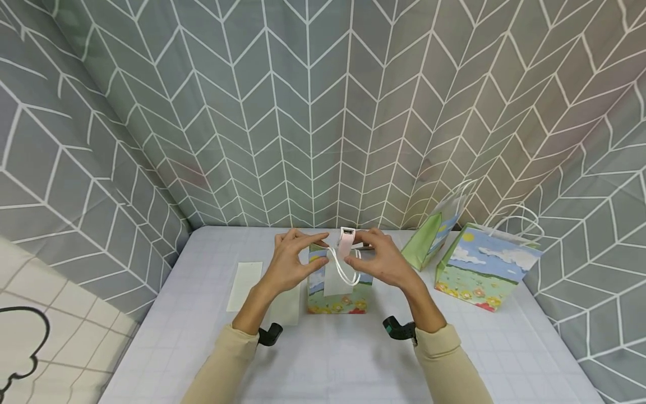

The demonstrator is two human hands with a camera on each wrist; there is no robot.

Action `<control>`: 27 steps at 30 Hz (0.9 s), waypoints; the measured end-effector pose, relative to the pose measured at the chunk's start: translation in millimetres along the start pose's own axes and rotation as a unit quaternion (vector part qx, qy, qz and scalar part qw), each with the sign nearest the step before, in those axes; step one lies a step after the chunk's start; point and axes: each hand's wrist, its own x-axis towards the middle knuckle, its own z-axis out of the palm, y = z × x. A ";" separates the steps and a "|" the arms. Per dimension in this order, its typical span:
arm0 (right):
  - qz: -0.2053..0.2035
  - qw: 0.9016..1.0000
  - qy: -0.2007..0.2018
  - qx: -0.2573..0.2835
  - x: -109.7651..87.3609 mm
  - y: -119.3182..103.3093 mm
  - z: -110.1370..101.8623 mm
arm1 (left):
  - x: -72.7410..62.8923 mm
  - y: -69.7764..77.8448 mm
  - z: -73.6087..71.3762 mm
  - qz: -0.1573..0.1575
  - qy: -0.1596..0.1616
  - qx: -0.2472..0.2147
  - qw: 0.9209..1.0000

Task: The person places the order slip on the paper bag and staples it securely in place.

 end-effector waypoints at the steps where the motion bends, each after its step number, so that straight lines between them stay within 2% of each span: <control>1: 0.002 1.000 0.003 0.006 0.2 -0.1 -0.5 | -0.5 -0.9 0.0 -0.001 0.001 0.000 1.000; 5: 0.007 0.999 0.030 0.026 0.6 1.6 -1.2 | -1.6 -2.8 0.7 -0.010 0.003 0.005 1.000; 10: -0.001 0.997 0.075 0.036 -1.1 5.8 -2.7 | -4.1 -3.5 3.0 -0.035 -0.004 0.024 0.999; 18: -0.004 0.993 0.102 0.056 -5.4 12.6 -7.1 | -10.6 -5.3 1.9 -0.075 -0.022 0.020 0.997; 24: 0.008 0.991 0.121 0.060 -11.6 13.8 -14.2 | -16.9 -14.6 -3.6 -0.070 -0.035 -0.014 0.997; 27: 0.021 0.990 0.129 0.061 -15.2 17.6 -17.9 | -19.1 -18.1 -6.4 -0.061 -0.036 -0.017 0.997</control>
